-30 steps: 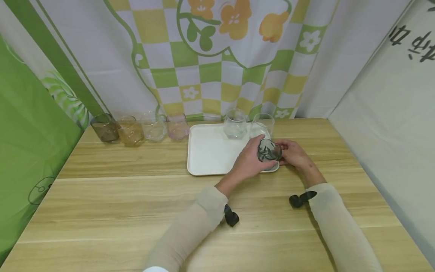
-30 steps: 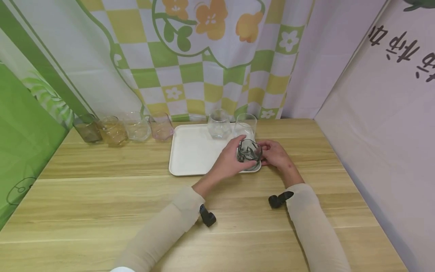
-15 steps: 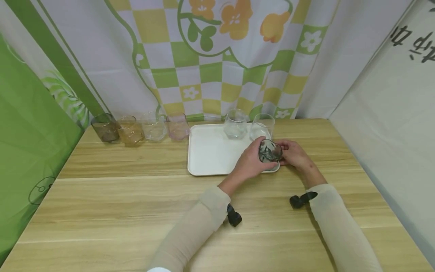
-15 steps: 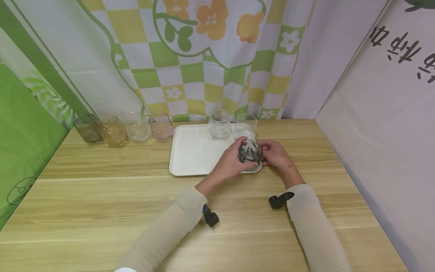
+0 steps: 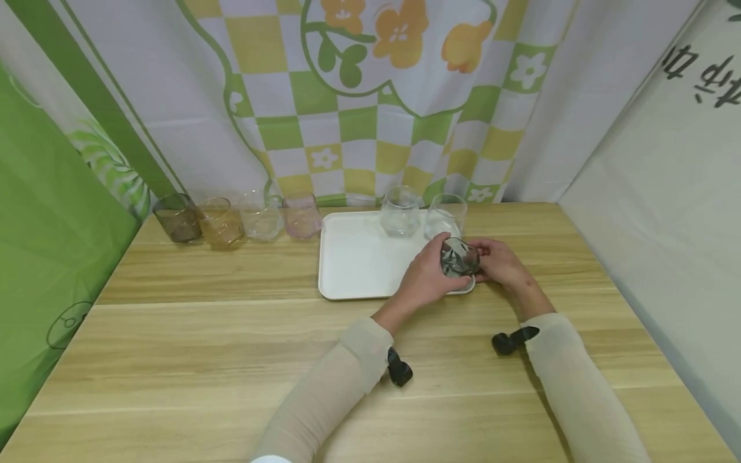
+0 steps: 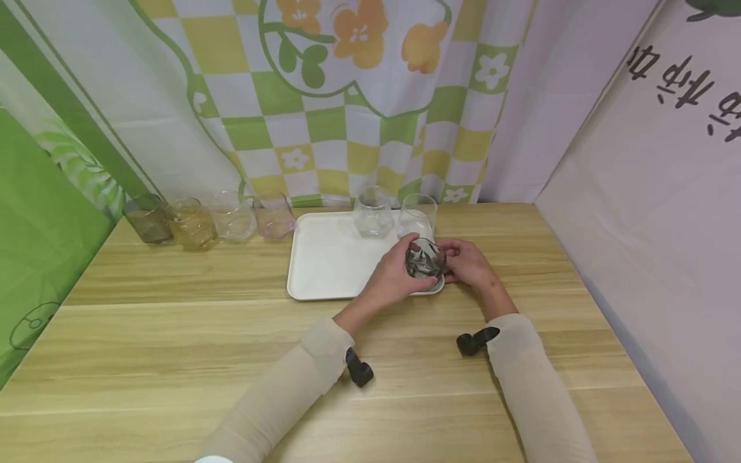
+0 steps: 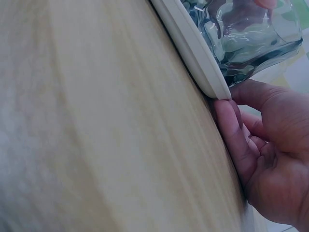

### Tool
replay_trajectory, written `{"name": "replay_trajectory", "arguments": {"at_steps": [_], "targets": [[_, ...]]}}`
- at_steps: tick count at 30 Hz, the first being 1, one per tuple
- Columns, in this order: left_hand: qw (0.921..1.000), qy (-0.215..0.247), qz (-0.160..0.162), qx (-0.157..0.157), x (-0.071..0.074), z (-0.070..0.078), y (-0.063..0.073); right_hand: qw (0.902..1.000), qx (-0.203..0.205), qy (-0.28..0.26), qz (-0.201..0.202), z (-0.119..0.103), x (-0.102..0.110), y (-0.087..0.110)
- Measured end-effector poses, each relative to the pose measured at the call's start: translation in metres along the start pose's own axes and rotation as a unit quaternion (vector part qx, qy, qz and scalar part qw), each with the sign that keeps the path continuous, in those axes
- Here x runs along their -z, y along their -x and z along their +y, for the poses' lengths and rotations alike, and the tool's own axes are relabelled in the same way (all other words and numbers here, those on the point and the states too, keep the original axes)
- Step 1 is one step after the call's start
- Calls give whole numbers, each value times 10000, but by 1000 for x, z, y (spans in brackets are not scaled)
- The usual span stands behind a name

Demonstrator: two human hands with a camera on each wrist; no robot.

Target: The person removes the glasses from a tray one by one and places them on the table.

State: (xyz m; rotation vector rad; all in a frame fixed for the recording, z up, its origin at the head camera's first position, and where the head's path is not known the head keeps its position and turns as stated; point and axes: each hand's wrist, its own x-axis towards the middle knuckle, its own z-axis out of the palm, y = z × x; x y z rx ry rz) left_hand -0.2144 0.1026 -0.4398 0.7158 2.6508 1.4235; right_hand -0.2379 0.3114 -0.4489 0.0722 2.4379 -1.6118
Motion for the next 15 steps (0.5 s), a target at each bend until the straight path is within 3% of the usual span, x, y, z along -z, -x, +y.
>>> {"name": "replay_trajectory", "arguments": {"at_steps": [15], "targets": [[9996,-208,183,83,-2,2,-1,10000,1,-51,-63,0,0,0]]}}
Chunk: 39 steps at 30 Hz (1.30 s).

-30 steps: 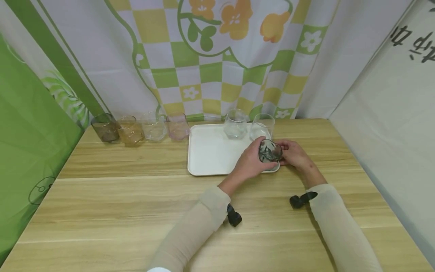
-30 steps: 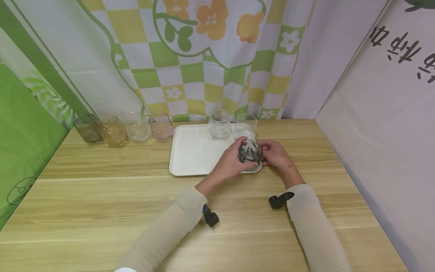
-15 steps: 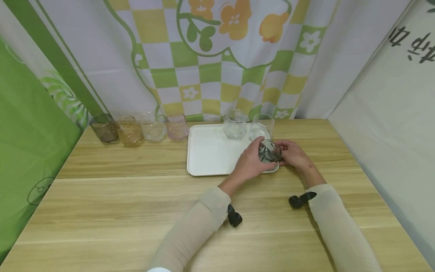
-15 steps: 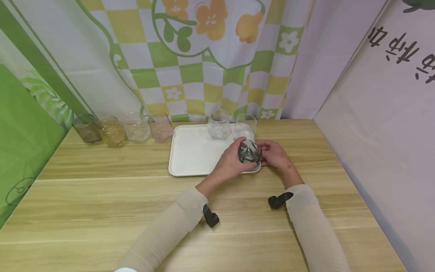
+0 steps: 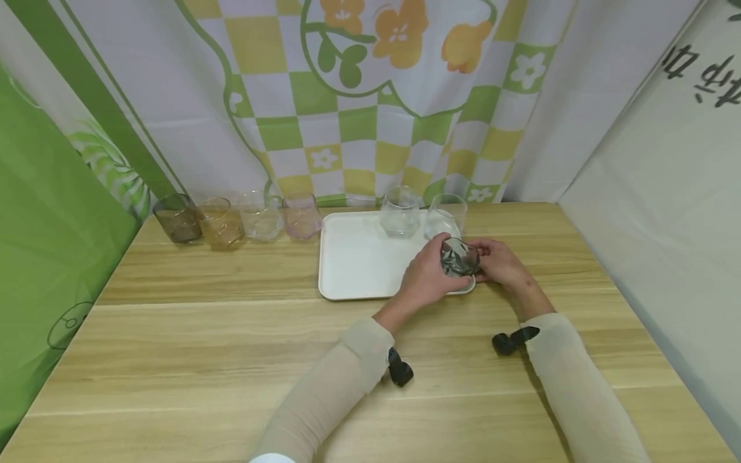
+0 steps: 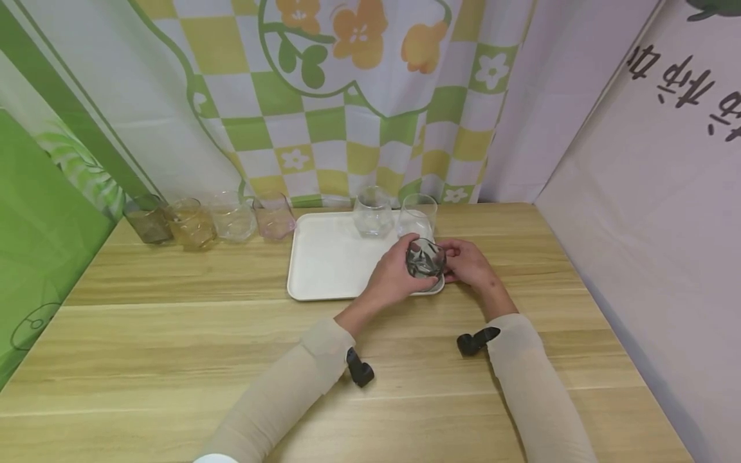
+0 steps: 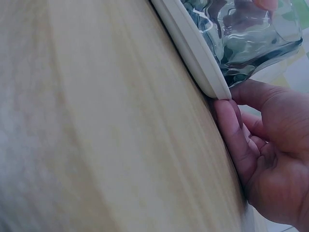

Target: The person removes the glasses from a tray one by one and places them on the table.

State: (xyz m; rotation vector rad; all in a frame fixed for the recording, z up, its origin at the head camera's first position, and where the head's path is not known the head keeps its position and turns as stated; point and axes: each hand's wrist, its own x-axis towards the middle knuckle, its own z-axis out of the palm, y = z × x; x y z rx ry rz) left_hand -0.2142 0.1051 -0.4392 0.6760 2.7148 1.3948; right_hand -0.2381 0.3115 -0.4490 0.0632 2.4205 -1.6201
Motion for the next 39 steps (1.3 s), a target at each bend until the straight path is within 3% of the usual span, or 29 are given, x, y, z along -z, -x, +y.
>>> {"name": "replay_trajectory", "arguments": {"at_steps": [21,29,39], "targets": [[9994,-80,316,70,22,-7,10,9999,-58,32,-88,-4,-3,2],[9985,-114,539,-63,48,-14,13,9996,-168,221,75,-4,-3,2],[9953,-43,947,-194,87,-27,24,9999,-146,80,12,-4,-1,3]]}}
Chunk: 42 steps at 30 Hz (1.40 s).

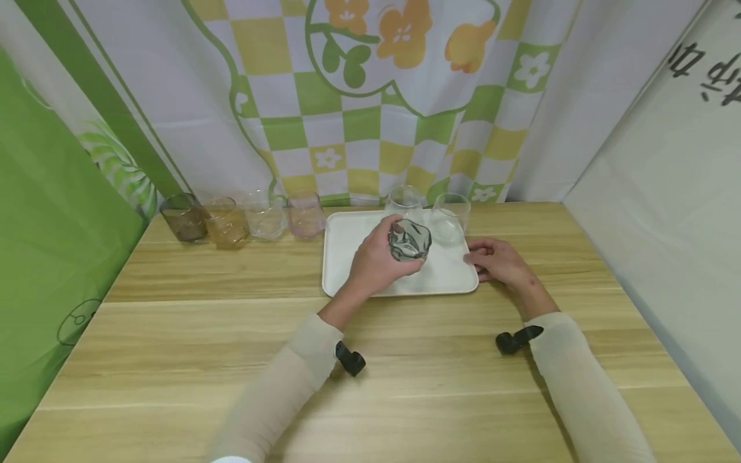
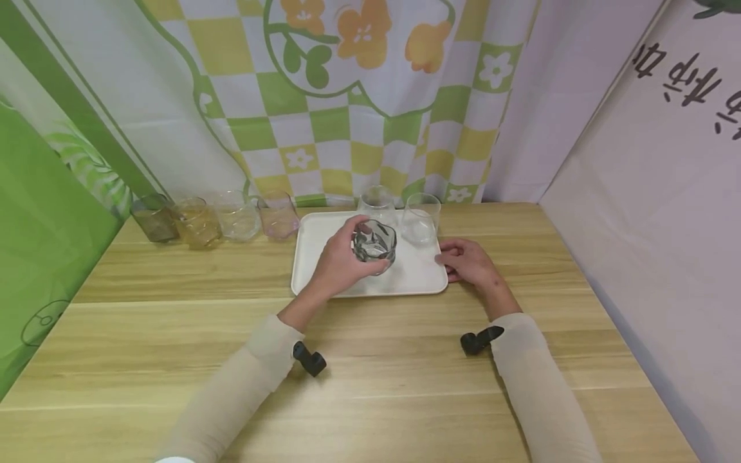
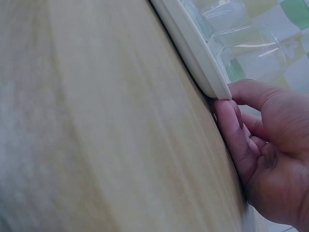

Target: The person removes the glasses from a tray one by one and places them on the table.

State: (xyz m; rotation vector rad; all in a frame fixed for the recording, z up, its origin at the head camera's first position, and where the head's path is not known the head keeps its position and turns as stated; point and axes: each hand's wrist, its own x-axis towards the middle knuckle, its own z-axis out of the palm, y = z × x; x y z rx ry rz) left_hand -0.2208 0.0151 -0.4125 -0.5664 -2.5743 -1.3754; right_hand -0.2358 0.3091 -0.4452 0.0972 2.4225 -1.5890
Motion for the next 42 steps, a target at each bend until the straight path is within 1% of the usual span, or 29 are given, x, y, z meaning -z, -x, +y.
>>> {"name": "replay_trajectory", "arguments": {"at_steps": [9,16,22,26,30,34,36,38,42], "targets": [[9994,-255,196,80,31,-10,11,10000,-16,27,-47,0,1,0],[9989,-270,394,22,50,-24,18,10000,-33,18,-55,2,1,-2],[9980,-319,542,111,65,-34,24,10000,-74,-1,-57,3,2,-3],[9979,-231,584,185,78,-39,28,9999,-122,-50,-76,2,2,-3],[9974,-215,631,262,94,-45,33,9997,-168,-116,-112,-6,2,1],[9964,-228,785,220,109,-54,38,9996,-179,-160,-172,-21,1,11],[9956,-232,877,246,117,-59,41,9994,-181,-203,-203,-24,0,13],[9952,-198,901,333,125,-64,45,9994,-176,-230,-211,-21,1,11],[9934,-264,945,595,141,-72,51,9995,-108,-214,-182,-4,3,0]]}}
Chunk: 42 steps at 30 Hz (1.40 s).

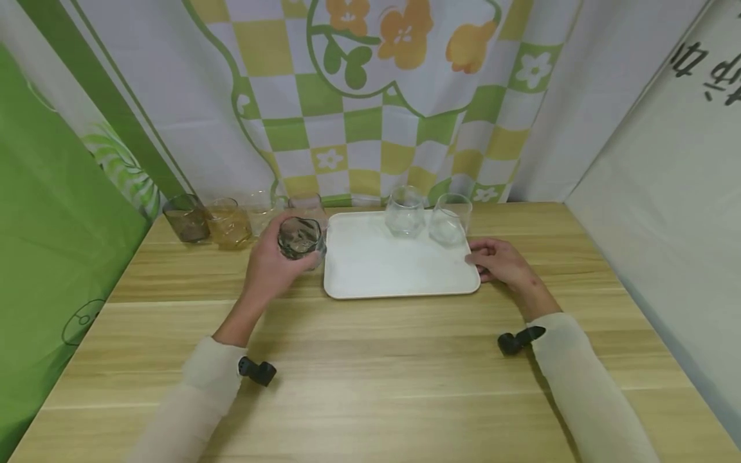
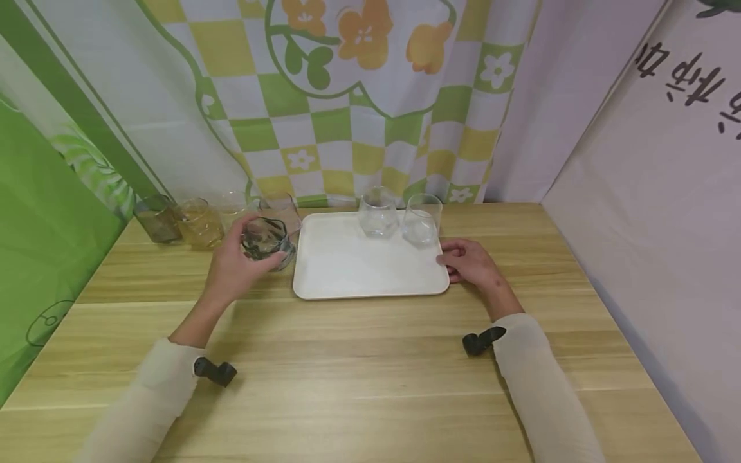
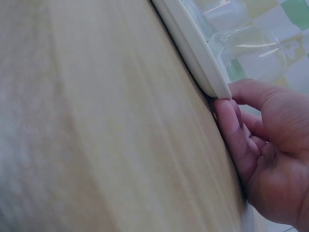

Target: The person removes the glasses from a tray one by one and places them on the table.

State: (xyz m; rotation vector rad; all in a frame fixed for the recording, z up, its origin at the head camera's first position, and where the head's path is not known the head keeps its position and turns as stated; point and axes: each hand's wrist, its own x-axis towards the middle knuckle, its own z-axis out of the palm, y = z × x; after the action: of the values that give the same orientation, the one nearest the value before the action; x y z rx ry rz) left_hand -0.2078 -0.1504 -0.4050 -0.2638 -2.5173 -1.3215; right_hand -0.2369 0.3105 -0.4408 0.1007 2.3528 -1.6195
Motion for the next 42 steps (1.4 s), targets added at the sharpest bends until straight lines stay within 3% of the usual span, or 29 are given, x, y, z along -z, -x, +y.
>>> {"name": "replay_trajectory", "arguments": {"at_steps": [5,11,15,20,42], "targets": [[9997,-203,134,97,18,-11,3,9999,21,94,42,7,1,-5],[9991,-286,286,146,37,-20,6,9999,22,136,82,-5,-2,5],[9983,-407,243,345,48,-25,9,9994,132,254,189,9,0,-4],[9970,-492,342,493,60,-30,11,9994,117,259,186,9,-1,-4],[9886,-490,965,1049,103,-61,23,9998,-45,185,50,5,1,-4]]}}
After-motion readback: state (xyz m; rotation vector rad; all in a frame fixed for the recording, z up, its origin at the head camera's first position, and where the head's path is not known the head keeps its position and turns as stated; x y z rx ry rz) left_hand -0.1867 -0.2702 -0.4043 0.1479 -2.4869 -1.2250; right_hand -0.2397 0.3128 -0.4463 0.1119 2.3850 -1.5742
